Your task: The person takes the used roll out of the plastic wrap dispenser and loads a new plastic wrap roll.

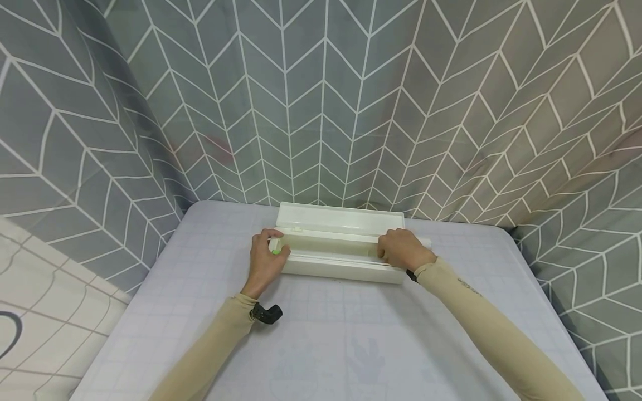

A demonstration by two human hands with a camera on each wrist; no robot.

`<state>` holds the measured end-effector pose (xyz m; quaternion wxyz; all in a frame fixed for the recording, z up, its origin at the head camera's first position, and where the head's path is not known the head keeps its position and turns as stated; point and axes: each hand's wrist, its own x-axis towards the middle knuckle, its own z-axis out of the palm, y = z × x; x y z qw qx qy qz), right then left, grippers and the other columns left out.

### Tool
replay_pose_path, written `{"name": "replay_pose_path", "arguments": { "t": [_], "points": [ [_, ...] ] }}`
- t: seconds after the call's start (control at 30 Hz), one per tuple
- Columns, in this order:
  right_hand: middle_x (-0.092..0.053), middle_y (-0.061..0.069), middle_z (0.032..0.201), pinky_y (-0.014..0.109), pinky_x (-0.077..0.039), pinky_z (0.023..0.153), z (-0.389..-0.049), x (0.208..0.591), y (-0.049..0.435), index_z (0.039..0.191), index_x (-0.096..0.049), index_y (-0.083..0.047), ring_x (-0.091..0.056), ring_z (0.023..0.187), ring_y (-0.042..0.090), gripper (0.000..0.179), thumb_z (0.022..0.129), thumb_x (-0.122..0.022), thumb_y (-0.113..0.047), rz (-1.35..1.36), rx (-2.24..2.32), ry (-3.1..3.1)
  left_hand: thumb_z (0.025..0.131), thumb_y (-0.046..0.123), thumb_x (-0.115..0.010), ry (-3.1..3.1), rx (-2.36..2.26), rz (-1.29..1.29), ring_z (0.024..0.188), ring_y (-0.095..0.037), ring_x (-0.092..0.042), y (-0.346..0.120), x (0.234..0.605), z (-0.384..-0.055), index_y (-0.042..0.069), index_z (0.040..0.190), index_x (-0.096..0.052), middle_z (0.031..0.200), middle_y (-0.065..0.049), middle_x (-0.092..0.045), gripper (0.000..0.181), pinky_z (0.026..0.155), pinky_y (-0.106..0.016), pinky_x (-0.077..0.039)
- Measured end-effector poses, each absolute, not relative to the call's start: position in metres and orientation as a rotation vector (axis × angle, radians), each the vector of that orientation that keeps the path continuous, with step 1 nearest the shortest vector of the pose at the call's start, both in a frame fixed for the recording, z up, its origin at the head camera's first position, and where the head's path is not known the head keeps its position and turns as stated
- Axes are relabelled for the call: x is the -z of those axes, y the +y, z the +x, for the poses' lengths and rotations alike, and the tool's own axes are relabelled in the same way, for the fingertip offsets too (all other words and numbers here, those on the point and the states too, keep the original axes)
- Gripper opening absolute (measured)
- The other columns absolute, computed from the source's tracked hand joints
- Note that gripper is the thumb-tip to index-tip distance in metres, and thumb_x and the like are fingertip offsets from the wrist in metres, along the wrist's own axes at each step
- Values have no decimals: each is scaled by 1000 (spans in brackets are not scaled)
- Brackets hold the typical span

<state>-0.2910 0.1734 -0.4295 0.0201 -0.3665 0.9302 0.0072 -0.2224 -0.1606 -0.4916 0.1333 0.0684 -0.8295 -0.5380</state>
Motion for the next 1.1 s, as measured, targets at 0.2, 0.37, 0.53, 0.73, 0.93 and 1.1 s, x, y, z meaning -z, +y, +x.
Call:
{"name": "replay_pose_path", "arguments": {
  "t": [0.2, 0.37, 0.53, 0.73, 0.93, 1.1],
  "points": [
    [-67, -3, 70, 36, -50, 65, -291, 431, 175, 69, -75, -18, -47, 66, 14, 24, 71, -89, 1, -1132, -50, 2881, 88, 7, -68, -2422, 1554, 211, 122, -41, -50, -161, 492, -223, 0, 124, -61, 130, -26, -49, 37, 104, -57, -43],
    [-62, -1, 65, 35, -45, 60, -291, 431, 173, 66, -73, -15, -44, 65, 16, 24, 74, -87, 2, -1114, -26, 2884, 87, 7, -68, -2416, 1558, 214, 124, -42, -49, -161, 490, -222, 1, 123, -61, 131, -26, -49, 37, 107, -58, -42],
    [-70, 0, 70, 38, -53, 61, -291, 432, 173, 69, -78, -17, -55, 67, 16, 21, 73, -87, 2, -1084, -4, 2908, 86, 7, -67, -2430, 1553, 220, 125, -42, -50, -161, 490, -221, 1, 122, -61, 131, -25, -50, 37, 109, -59, -43],
    [-75, 1, 75, 42, -60, 64, -290, 435, 175, 74, -82, -18, -65, 70, 19, 22, 72, -87, 3, -1104, 3, 2946, 85, 6, -67, -2429, 1557, 222, 125, -42, -50, -161, 490, -221, 1, 121, -61, 131, -25, -50, 36, 109, -60, -42],
    [-71, -1, 68, 39, -56, 59, -288, 436, 178, 69, -79, -19, -58, 64, 16, 24, 70, -87, 4, -1173, -6, 2968, 86, 6, -67, -2428, 1558, 219, 123, -42, -49, -161, 491, -221, 1, 120, -61, 130, -25, -50, 35, 107, -60, -42],
    [-65, -4, 63, 33, -49, 56, -287, 433, 179, 67, -78, -19, -49, 61, 13, 27, 72, -83, 6, -1197, -4, 2954, 85, 6, -66, -2421, 1557, 216, 119, -39, -49, -161, 491, -220, 1, 120, -63, 128, -24, -50, 35, 104, -57, -42]
  ]
}}
